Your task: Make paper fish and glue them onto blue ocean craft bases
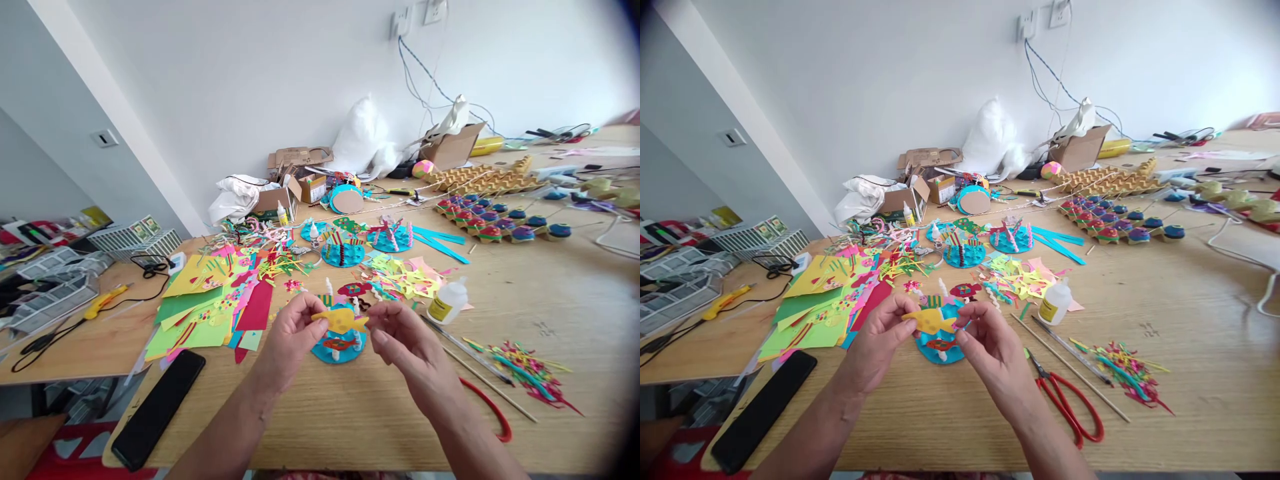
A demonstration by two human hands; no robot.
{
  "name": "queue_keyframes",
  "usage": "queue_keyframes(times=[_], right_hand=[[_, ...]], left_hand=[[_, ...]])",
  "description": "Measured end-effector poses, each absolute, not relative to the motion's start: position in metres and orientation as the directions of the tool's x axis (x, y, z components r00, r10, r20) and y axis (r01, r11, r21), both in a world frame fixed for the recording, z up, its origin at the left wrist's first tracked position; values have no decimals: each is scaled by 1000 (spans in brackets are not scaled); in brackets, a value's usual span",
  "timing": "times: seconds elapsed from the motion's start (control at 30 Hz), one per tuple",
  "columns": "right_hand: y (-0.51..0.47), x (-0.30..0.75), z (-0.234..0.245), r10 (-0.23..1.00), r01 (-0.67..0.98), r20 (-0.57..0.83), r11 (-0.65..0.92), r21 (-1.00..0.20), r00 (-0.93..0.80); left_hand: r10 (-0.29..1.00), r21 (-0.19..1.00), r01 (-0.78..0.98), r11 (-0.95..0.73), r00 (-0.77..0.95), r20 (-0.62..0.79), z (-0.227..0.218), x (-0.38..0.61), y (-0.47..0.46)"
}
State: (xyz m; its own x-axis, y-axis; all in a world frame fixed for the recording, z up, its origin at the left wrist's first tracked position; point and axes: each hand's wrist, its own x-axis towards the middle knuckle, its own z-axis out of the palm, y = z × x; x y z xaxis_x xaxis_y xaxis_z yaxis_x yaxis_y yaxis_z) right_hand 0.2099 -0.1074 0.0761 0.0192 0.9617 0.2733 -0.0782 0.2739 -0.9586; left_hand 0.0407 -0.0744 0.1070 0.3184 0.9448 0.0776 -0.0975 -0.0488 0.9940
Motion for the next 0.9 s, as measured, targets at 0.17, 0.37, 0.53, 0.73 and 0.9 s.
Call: queue_keyframes(times=[0.17, 0.37, 0.53, 0.73, 0.9], right_hand=[[-106, 210, 79, 913, 268, 407, 401, -876, -36], [-118, 213, 73, 584, 625, 810, 652, -430, -52], [-125, 216, 73, 489, 698, 866, 655, -288, -102], [-125, 202, 69, 704, 475, 709, 611, -633, 40], [-129, 185, 65, 829, 315, 559, 532, -786, -6]], left_hand=[[893, 960, 62, -272, 388, 228, 110, 43, -77], [671, 636, 247, -731, 428, 605, 105, 34, -85], [635, 587, 246, -771, 363, 682, 94, 29, -87], [758, 800, 41, -598, 354, 548, 80, 31, -85], [801, 872, -38, -488, 378, 465, 76, 27, -91]])
